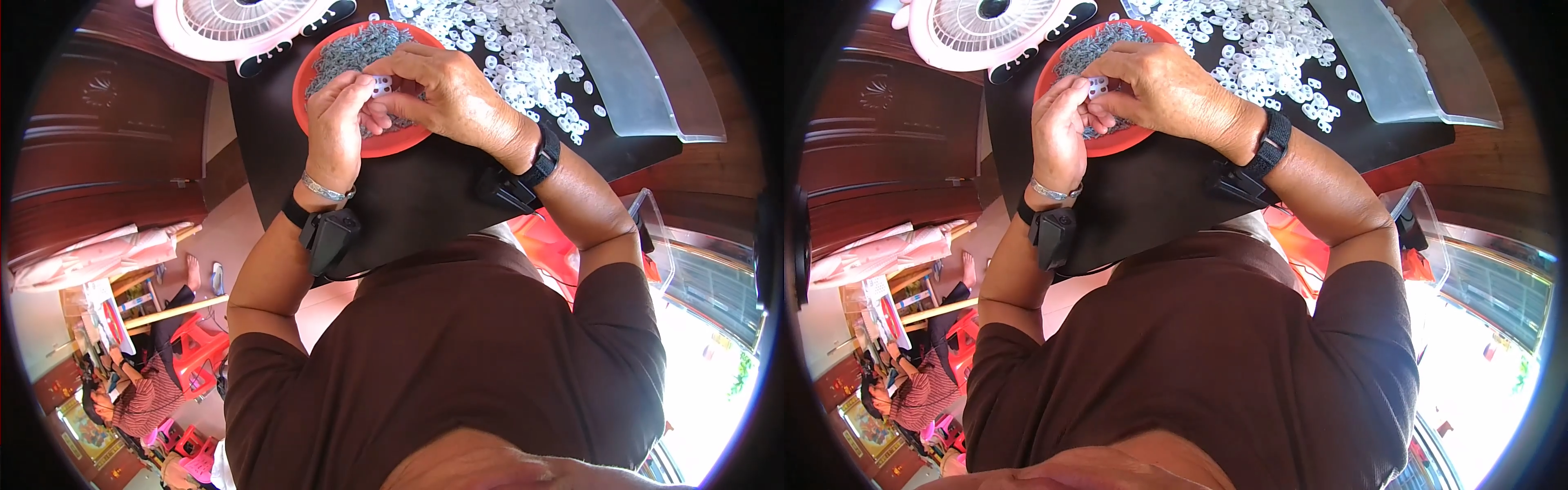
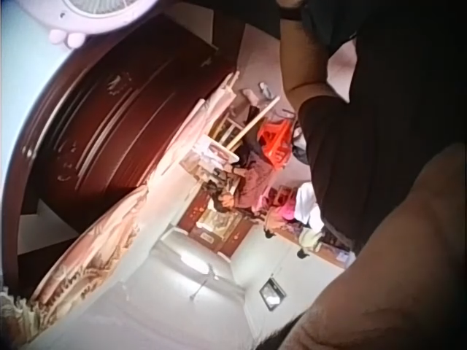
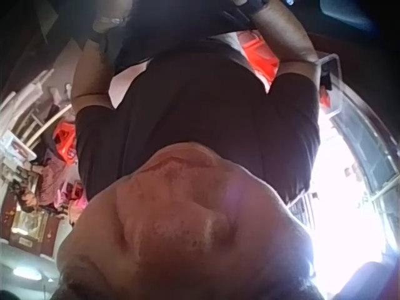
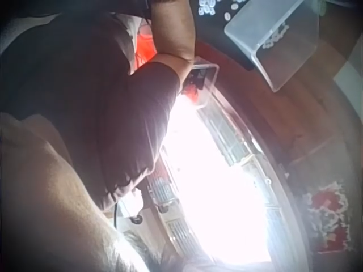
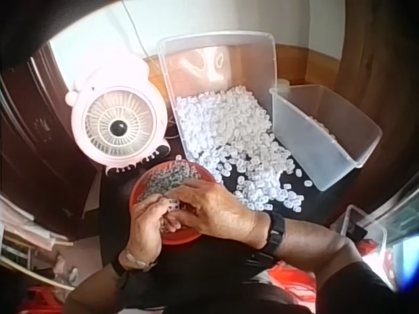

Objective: The recorder is manually assembling small white plastic components by inserting grey pieces into them.

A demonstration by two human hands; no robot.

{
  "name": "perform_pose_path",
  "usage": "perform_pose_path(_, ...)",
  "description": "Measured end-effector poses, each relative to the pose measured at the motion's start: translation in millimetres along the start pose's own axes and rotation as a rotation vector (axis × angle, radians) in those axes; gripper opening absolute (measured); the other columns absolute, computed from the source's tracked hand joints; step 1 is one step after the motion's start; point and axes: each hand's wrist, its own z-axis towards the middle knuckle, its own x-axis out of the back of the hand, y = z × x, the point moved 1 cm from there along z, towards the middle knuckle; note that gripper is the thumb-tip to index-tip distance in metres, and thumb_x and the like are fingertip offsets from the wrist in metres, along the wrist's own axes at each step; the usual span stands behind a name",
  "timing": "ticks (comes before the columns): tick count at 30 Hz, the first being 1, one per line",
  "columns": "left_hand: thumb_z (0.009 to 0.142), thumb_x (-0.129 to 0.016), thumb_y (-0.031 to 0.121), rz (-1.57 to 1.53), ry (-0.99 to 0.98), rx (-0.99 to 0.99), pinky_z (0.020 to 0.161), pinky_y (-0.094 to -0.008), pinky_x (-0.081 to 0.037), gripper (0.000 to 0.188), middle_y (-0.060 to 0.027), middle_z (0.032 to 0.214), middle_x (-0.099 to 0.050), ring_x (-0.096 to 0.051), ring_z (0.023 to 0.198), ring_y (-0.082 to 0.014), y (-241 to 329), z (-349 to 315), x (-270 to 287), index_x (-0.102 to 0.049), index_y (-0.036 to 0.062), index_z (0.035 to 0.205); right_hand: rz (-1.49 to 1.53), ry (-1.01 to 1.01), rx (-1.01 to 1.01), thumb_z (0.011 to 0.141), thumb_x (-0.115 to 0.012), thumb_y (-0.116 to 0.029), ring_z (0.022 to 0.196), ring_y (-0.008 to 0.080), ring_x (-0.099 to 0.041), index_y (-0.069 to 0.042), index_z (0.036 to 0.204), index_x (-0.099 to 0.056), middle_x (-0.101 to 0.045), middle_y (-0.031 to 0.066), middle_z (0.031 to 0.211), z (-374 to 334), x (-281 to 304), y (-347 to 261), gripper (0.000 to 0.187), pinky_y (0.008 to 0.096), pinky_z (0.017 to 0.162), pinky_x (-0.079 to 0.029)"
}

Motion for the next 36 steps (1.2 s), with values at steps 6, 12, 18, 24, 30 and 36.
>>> perform_pose_path(6, 0.089, -0.052, 0.015, 0.012, 0.024, -0.011, 0.047, -0.0193, -0.043, 0.020, -0.0048, 0.067, -0.059, -0.056, 0.052, -0.0109, 1.7, -1.8, -4.1, -0.061, -0.0017, 0.086, -0.005, 0.017, 0.004, 0.075, -0.073, -0.018, 0.077, 0.0215, -0.066, -0.006, 0.105, -0.063, -0.065, 0.0091, 0.089, -1.3, -1.5, -1.2, 0.033, 0.0303, 0.067, -0.054)
perform_pose_path(12, 0.089, -0.051, 0.013, 0.043, 0.014, 0.001, 0.047, -0.0192, -0.044, 0.020, -0.0062, 0.069, -0.061, -0.057, 0.053, -0.0116, 0.8, -2.7, -5.3, -0.061, -0.0027, 0.085, -0.034, 0.009, 0.014, 0.075, -0.074, -0.018, 0.077, 0.0249, -0.066, -0.004, 0.105, -0.063, -0.065, 0.0108, 0.090, -1.8, 1.0, -4.4, 0.035, 0.0305, 0.068, -0.054)
perform_pose_path(18, 0.089, -0.051, 0.014, 0.022, -0.005, 0.024, 0.048, -0.0201, -0.045, 0.020, -0.0072, 0.068, -0.060, -0.057, 0.054, -0.0127, 1.9, -3.2, -4.3, -0.061, -0.0031, 0.085, -0.033, 0.030, 0.049, 0.076, -0.072, -0.017, 0.075, 0.0264, -0.067, -0.004, 0.104, -0.063, -0.067, 0.0117, 0.086, -2.8, 2.1, -2.1, 0.032, 0.0303, 0.066, -0.054)
perform_pose_path(24, 0.089, -0.051, 0.016, 0.039, -0.027, 0.028, 0.049, -0.0219, -0.045, 0.023, -0.0079, 0.067, -0.060, -0.057, 0.054, -0.0142, 2.0, -4.0, -3.9, -0.061, -0.0038, 0.084, -0.012, -0.019, 0.038, 0.078, -0.070, -0.016, 0.071, 0.0265, -0.067, -0.005, 0.101, -0.063, -0.067, 0.0112, 0.079, -4.3, 1.0, 3.0, 0.026, 0.0298, 0.063, -0.054)
perform_pose_path(30, 0.090, -0.049, 0.014, 0.016, -0.042, 0.040, 0.050, -0.0225, -0.044, 0.023, -0.0087, 0.069, -0.061, -0.057, 0.055, -0.0138, 4.4, -6.2, -5.7, -0.060, -0.0039, 0.081, 0.012, -0.043, -0.004, 0.080, -0.067, -0.013, 0.070, 0.0267, -0.065, -0.005, 0.094, -0.063, -0.065, 0.0103, 0.077, -4.3, 1.6, -1.5, 0.017, 0.0310, 0.061, -0.052)
perform_pose_path(36, 0.091, -0.049, 0.015, 0.077, -0.061, -0.017, 0.052, -0.0227, -0.044, 0.022, -0.0078, 0.069, -0.060, -0.057, 0.056, -0.0126, 3.0, -5.2, -2.5, -0.060, -0.0036, 0.084, 0.030, -0.037, -0.027, 0.078, -0.068, -0.013, 0.072, 0.0262, -0.065, -0.005, 0.094, -0.063, -0.066, 0.0090, 0.080, -1.8, 0.6, -2.8, 0.018, 0.0319, 0.063, -0.053)
